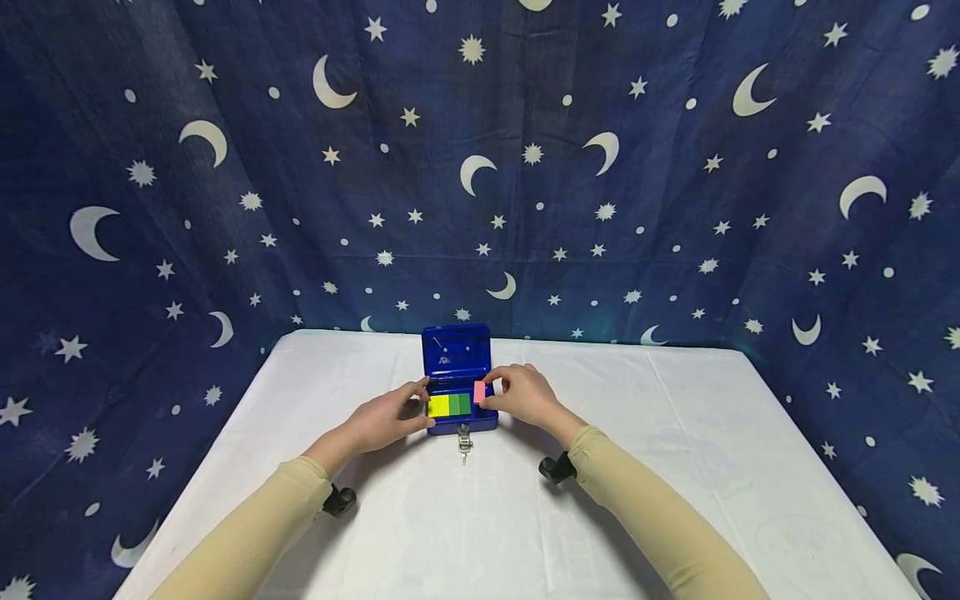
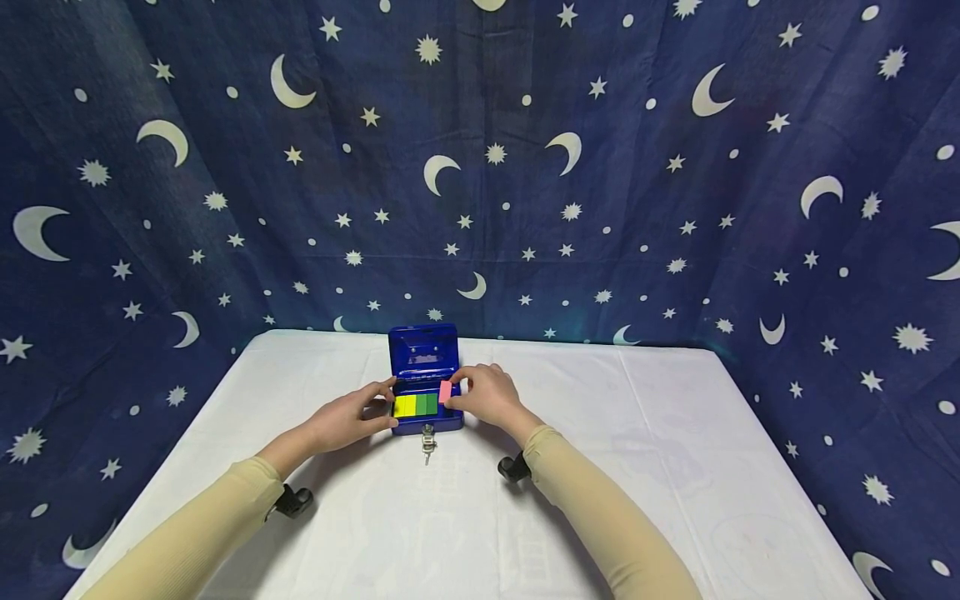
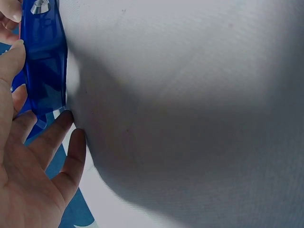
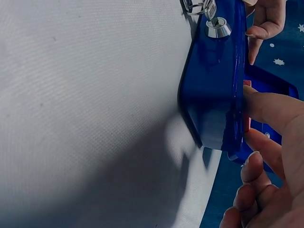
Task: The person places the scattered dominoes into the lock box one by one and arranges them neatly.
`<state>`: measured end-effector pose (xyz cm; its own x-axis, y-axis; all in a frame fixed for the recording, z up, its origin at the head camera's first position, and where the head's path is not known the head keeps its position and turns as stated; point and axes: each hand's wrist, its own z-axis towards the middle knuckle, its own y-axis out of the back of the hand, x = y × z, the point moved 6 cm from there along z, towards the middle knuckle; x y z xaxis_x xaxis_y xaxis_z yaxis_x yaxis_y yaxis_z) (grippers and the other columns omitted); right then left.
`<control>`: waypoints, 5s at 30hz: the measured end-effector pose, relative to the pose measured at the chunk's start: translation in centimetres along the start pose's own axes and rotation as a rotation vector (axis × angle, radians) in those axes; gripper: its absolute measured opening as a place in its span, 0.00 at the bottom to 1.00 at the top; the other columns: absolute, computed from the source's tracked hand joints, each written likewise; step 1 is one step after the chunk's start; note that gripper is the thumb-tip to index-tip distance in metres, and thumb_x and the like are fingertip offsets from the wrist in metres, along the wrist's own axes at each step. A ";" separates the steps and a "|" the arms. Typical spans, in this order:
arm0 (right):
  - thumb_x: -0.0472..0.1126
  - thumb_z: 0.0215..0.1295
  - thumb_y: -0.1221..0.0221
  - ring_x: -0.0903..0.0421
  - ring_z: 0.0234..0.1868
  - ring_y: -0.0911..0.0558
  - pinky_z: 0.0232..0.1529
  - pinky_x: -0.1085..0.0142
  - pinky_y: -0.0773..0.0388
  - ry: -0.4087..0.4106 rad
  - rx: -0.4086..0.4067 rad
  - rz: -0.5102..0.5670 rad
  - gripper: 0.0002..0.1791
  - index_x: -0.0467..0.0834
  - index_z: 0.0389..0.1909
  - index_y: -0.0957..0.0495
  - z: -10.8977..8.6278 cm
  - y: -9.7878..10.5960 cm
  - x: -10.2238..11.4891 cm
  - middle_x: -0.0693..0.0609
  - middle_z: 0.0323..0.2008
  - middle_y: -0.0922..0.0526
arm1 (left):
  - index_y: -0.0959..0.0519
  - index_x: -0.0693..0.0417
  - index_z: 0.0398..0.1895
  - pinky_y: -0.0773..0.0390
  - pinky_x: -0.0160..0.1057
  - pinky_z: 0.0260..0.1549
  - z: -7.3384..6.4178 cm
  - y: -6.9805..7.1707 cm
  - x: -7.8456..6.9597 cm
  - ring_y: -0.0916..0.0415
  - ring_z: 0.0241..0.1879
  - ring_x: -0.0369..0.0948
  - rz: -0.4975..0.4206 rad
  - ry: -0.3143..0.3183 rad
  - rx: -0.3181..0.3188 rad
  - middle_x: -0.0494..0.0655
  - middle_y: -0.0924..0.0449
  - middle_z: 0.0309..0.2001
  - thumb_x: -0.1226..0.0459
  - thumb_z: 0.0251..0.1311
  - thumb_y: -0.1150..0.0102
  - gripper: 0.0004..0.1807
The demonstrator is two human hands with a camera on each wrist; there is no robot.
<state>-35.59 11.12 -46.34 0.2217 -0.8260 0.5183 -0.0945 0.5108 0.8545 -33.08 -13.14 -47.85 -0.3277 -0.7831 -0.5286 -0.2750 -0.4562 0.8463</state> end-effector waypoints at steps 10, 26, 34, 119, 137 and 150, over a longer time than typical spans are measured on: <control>0.57 0.56 0.27 0.52 0.37 0.29 0.33 0.60 0.34 0.005 0.048 -0.060 0.23 0.53 0.50 0.15 0.2 -0.3 0.5 0.54 0.28 0.23 | 0.27 0.42 0.61 0.31 0.58 0.63 0.0 0.0 0.0 0.34 0.71 0.49 0.002 -0.003 0.000 0.42 0.41 0.78 0.42 0.65 0.38 0.27; 0.56 0.55 0.26 0.53 0.37 0.29 0.38 0.60 0.33 0.002 0.064 -0.135 0.21 0.52 0.48 0.14 0.7 -1.0 0.6 0.56 0.28 0.23 | 0.26 0.43 0.59 0.30 0.57 0.63 0.0 0.0 -0.1 0.33 0.70 0.49 0.013 -0.002 0.005 0.40 0.43 0.78 0.42 0.65 0.37 0.26; 0.56 0.55 0.26 0.54 0.41 0.27 0.44 0.58 0.29 0.001 0.067 -0.159 0.21 0.52 0.47 0.14 0.8 -1.2 0.7 0.57 0.34 0.17 | 0.26 0.42 0.59 0.30 0.57 0.62 0.0 0.0 -0.1 0.33 0.70 0.48 0.016 -0.001 0.001 0.40 0.43 0.78 0.42 0.65 0.37 0.25; 0.52 0.56 0.27 0.50 0.47 0.24 0.51 0.54 0.25 -0.011 0.093 -0.225 0.19 0.51 0.47 0.14 0.5 -1.7 1.5 0.52 0.48 0.14 | 0.28 0.43 0.63 0.31 0.57 0.63 0.2 0.0 -0.1 0.32 0.69 0.49 0.001 -0.012 0.002 0.43 0.39 0.77 0.42 0.65 0.37 0.29; 0.54 0.55 0.26 0.50 0.47 0.24 0.51 0.54 0.25 -0.004 0.085 -0.209 0.20 0.51 0.47 0.13 0.5 -1.2 1.5 0.52 0.48 0.14 | 0.30 0.46 0.68 0.30 0.57 0.63 0.2 0.1 -0.1 0.31 0.68 0.48 0.010 -0.017 0.002 0.44 0.33 0.73 0.42 0.65 0.37 0.33; 0.53 0.57 0.28 0.51 0.45 0.25 0.50 0.55 0.25 0.007 0.054 -0.163 0.20 0.50 0.49 0.13 0.3 -0.4 2.0 0.51 0.45 0.15 | 0.27 0.45 0.63 0.29 0.57 0.62 0.2 0.2 -0.2 0.31 0.68 0.48 0.014 -0.034 -0.006 0.43 0.38 0.76 0.42 0.65 0.37 0.30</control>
<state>-35.41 9.18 -45.62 0.2454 -0.8952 0.3721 -0.1084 0.3561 0.9281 -33.27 -12.99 -47.60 -0.3622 -0.7745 -0.5186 -0.2650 -0.4478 0.8539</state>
